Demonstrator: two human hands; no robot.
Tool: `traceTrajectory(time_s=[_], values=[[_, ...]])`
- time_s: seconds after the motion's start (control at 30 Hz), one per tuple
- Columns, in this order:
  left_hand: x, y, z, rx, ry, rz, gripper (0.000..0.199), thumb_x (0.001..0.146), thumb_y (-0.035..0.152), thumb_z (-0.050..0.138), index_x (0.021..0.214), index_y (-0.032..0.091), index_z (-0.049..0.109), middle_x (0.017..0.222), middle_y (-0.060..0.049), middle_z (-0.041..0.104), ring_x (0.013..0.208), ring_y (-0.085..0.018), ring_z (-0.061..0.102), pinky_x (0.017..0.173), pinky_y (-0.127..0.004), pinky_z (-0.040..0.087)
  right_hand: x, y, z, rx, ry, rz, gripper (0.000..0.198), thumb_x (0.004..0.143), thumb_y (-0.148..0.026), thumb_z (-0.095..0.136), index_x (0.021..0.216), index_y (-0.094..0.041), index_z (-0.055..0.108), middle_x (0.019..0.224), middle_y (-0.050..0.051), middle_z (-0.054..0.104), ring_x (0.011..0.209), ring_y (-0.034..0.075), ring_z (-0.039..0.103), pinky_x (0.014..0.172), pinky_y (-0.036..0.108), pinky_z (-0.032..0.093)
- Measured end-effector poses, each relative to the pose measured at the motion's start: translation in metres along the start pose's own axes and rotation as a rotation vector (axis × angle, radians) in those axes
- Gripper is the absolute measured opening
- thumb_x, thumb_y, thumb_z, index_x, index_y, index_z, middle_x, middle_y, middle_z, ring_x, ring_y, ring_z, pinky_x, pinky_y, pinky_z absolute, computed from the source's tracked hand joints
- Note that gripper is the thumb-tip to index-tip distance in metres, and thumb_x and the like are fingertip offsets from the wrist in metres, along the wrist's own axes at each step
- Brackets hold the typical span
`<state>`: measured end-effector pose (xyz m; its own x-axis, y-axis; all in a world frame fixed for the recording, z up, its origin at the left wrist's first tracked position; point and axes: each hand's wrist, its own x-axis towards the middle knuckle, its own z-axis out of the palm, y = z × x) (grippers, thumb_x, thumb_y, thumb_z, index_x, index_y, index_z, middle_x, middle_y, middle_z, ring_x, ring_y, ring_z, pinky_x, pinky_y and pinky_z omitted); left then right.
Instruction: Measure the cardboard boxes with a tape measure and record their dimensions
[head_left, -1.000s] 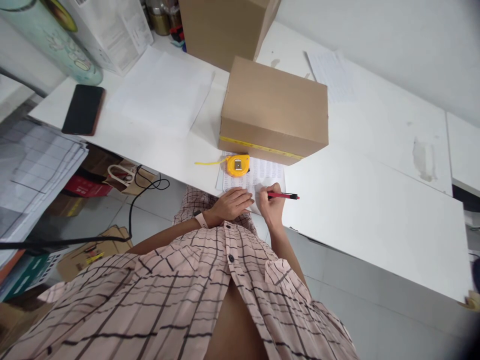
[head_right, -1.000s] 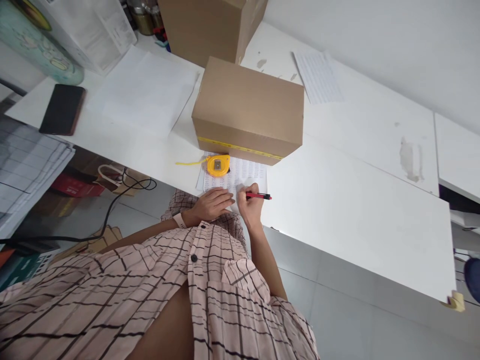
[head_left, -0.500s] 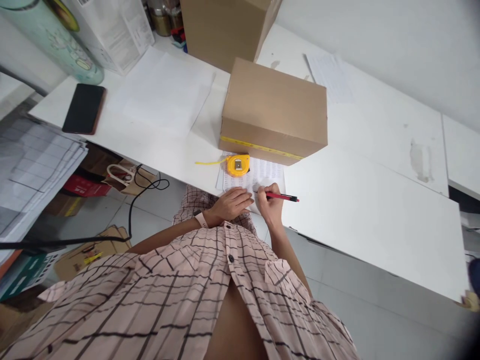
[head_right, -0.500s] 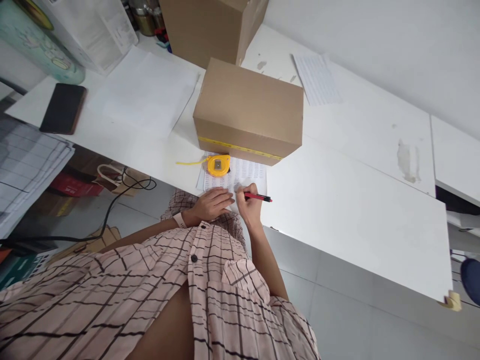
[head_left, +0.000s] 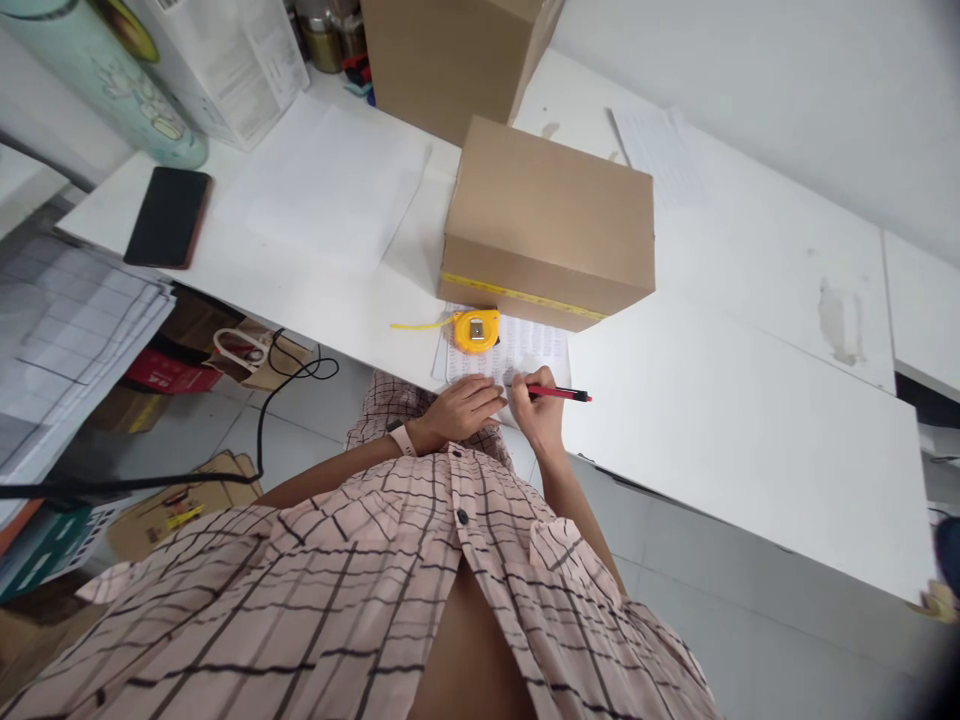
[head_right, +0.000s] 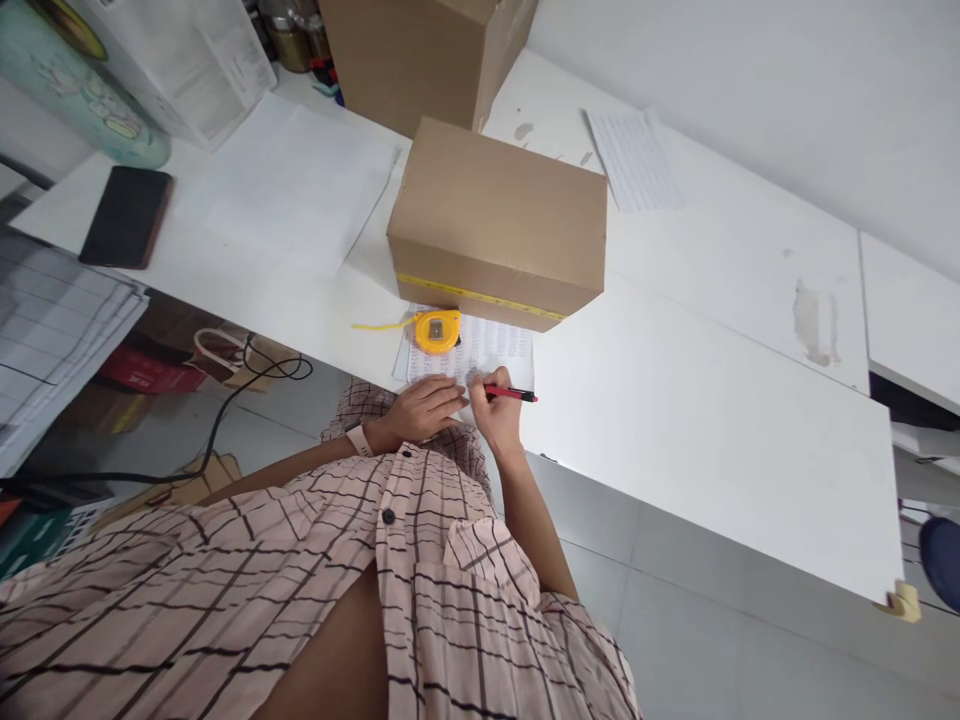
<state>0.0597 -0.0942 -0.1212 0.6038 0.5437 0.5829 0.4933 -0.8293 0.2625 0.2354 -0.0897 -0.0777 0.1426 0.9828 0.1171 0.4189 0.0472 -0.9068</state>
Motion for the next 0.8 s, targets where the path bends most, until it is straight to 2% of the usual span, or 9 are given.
traceTrajectory(time_s=[0.17,0.7,0.8], values=[[0.0001,-0.0005,0.0,0.046,-0.018,0.008,0.036,0.104,0.039,0.047,0.121,0.015,0.068,0.118,-0.011,0.074,0.116,-0.025,0.066,0.106,-0.046,0.054,0.0001,-0.001,0.0004,0.017,0.029,0.014,0.024,0.088,-0.029,0.058,0.072,-0.024,0.04,0.061,-0.008,0.042,0.056,0.011,0.04,0.057,0.026,0.035],[-0.0003,-0.0004,0.0003,-0.027,-0.043,-0.033,0.036,0.103,0.04,0.05,0.123,0.015,0.067,0.119,-0.011,0.074,0.118,-0.025,0.065,0.108,-0.047,0.051,0.0008,0.0029,0.0013,0.006,0.001,0.013,0.027,0.088,-0.032,0.059,0.071,-0.023,0.041,0.06,-0.008,0.041,0.057,0.01,0.04,0.057,0.026,0.035],[0.001,0.0003,-0.0008,-0.014,-0.025,-0.018,0.034,0.102,0.038,0.052,0.121,0.014,0.068,0.12,-0.012,0.074,0.118,-0.025,0.065,0.108,-0.046,0.051,-0.0004,0.0024,0.0,0.048,0.058,0.04,0.028,0.089,-0.036,0.06,0.071,-0.023,0.042,0.062,-0.007,0.043,0.059,0.011,0.042,0.059,0.026,0.036]])
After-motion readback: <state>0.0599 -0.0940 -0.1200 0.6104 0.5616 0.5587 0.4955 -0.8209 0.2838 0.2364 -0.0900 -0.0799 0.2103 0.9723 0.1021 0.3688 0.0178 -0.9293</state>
